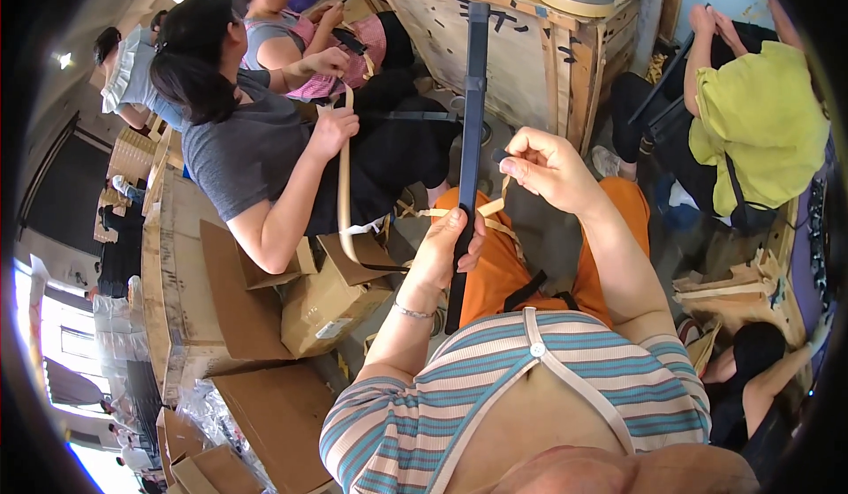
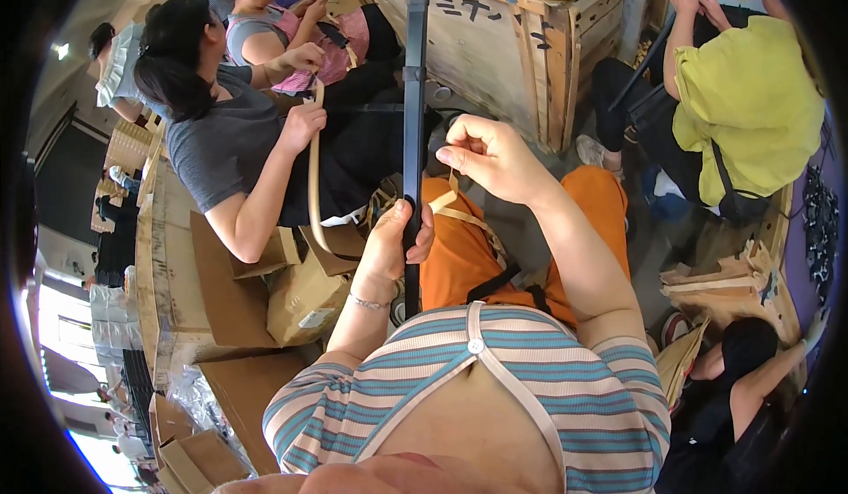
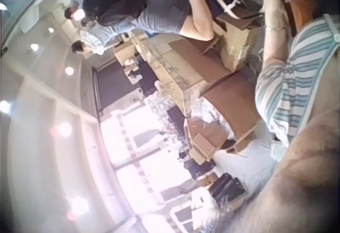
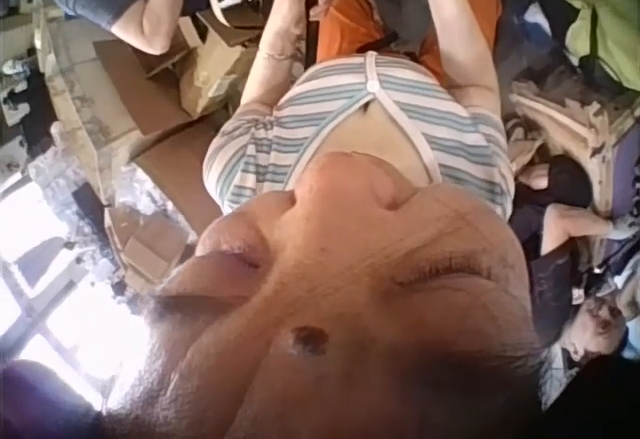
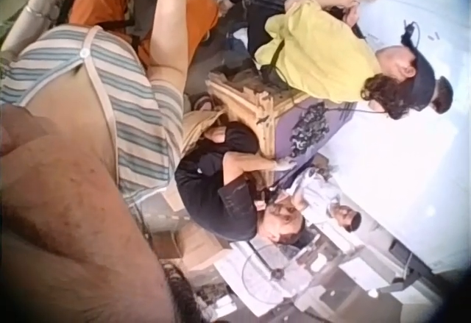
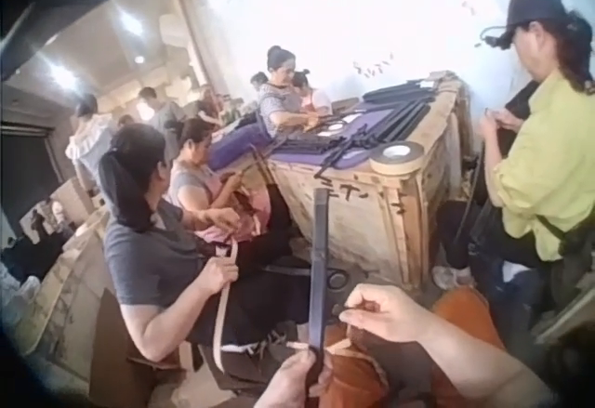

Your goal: Applying yellow adhesive tape strips to black plastic bars at an assembly table.

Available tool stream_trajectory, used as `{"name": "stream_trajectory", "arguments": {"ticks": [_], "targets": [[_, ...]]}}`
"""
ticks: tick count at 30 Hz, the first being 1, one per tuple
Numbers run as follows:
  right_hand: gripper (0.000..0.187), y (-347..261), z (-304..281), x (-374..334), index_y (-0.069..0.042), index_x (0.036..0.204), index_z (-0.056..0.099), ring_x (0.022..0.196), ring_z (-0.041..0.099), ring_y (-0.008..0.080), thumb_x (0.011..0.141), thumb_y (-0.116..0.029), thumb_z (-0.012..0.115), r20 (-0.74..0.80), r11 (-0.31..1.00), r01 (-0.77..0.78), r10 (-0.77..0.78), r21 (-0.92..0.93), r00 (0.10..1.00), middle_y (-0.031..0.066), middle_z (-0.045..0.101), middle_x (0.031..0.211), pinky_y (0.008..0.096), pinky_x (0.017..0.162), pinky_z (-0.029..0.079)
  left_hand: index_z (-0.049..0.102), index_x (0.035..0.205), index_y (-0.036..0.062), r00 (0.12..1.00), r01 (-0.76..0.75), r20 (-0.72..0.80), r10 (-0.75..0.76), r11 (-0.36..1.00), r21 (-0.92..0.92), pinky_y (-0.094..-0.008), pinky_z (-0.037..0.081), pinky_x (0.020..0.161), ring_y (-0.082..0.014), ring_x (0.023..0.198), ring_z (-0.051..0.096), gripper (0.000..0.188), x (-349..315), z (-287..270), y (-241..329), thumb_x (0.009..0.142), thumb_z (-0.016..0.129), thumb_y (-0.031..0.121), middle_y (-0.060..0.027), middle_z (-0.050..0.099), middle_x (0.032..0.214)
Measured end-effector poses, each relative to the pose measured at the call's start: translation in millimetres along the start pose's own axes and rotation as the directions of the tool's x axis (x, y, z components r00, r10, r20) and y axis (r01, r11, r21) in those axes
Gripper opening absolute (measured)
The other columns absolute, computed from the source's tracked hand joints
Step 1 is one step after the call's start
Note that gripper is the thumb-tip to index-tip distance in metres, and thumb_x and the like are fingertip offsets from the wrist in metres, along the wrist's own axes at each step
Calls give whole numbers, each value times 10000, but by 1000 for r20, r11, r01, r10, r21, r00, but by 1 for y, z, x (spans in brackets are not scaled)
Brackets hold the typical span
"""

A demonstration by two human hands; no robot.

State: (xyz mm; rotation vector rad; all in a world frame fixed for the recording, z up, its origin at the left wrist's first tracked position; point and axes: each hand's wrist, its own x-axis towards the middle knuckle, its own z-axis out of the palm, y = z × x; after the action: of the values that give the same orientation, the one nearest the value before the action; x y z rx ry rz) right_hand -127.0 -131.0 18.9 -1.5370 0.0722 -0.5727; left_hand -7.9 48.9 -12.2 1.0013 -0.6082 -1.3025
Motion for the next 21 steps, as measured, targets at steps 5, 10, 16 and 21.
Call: {"name": "stream_trajectory", "arguments": {"ticks": [5, 10, 16, 21], "targets": [[122, 3, 3, 4, -41, 792, 526, 600, 384, 2, 860, -110, 600, -4, 999, 52, -52, -9, 999, -61, 444, 671, 172, 528, 323, 488, 892, 14, 1000, -3, 24, 3, 1000, -7, -211, 237, 368, -80, 397, 305, 452, 0, 1, 0, 926, 380, 451, -20, 407, 564], [119, 4, 13, 4, -29, 782, 536, 603, 383, 6, 852, -92, 610, -37, 994, 86, -89, -71, 995, -62, 448, 667, 178, 525, 324, 483, 911, 13, 999, -32, -16, 33, 999, 44, -208, 238, 371, -74, 398, 304, 456, 1, 4, 4, 933, 362, 452, -18, 408, 567], [127, 5, 27, 3, -18, 754, 540, 595, 392, 12, 836, -66, 624, -136, 985, 130, -144, -110, 980, -54, 459, 646, 184, 517, 329, 484, 931, 22, 988, -92, -111, 108, 985, 143, -194, 252, 391, -61, 425, 319, 433, 6, 7, -1, 950, 341, 429, -6, 405, 584], [133, 2, 33, 8, -11, 741, 548, 586, 408, 14, 824, -62, 639, -185, 973, 130, -166, -192, 969, -51, 478, 638, 186, 513, 342, 482, 941, 24, 976, -100, -162, 146, 960, 261, -194, 259, 402, -58, 433, 330, 426, 5, 8, -2, 953, 339, 425, -6, 416, 595]]}}
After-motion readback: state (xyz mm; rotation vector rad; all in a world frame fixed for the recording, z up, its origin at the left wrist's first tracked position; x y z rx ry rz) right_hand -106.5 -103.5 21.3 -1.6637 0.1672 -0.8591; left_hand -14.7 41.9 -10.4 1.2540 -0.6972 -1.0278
